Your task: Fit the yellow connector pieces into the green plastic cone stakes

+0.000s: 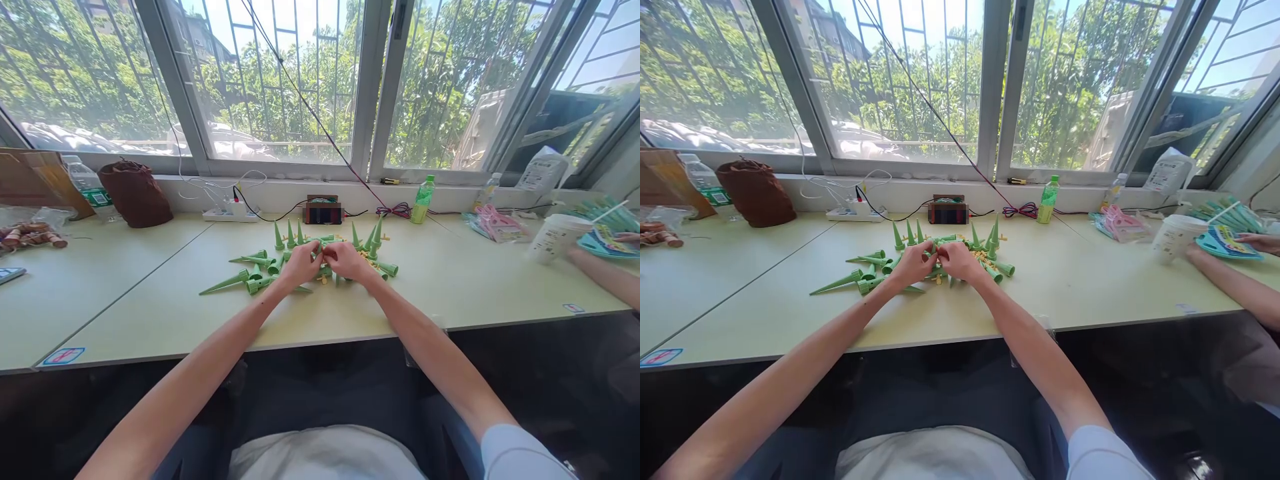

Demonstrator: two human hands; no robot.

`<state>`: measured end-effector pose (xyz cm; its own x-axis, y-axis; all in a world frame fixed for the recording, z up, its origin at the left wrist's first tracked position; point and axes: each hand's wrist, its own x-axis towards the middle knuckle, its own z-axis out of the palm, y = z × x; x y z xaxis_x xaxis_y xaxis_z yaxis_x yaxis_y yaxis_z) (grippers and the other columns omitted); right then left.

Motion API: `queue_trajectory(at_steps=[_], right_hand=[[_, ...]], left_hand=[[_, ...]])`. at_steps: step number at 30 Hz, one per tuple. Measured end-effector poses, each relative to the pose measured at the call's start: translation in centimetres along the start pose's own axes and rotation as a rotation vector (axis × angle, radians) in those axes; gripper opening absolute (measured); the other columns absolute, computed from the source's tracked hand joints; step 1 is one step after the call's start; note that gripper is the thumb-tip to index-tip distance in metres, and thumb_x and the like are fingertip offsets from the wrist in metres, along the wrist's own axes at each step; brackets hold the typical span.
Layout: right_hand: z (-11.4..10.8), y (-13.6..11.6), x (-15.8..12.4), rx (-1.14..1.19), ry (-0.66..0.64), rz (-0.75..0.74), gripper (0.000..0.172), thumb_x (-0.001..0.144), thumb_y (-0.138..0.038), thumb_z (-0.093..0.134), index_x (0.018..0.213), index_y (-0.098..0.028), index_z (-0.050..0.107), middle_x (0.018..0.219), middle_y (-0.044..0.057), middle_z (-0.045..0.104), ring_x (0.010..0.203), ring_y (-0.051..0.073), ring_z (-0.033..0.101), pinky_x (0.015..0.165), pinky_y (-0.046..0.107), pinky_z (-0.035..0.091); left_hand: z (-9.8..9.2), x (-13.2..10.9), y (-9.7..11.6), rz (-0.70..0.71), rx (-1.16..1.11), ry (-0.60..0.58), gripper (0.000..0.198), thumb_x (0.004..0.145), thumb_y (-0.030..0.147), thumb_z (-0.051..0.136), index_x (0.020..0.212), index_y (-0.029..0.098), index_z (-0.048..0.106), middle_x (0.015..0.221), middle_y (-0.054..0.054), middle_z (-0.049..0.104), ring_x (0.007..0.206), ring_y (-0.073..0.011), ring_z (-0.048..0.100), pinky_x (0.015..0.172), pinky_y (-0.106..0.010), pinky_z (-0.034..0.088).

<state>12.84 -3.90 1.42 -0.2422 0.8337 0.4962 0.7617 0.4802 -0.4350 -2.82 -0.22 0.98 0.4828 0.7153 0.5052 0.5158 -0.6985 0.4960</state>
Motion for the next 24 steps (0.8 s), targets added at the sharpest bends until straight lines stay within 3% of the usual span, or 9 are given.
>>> queue_trajectory(at_steps=[24], right_hand=[[0.12,0.33,0.04,-0.002,-0.008,-0.013,0.019,0.077,-0.013,0.044,0.059,-0.018,0.048,0.059,-0.001,0.047,0.059,0.012,0.037,0.059,0.025,0.028]], left_hand=[[-0.19,-0.05,0.38,-0.006,0.000,-0.004,0.013,0.081,0.021,0.050,0.068,0.020,0.045,0.060,0.002,0.050,0.050,-0.0107,0.035,0.052,-0.026,0.029]])
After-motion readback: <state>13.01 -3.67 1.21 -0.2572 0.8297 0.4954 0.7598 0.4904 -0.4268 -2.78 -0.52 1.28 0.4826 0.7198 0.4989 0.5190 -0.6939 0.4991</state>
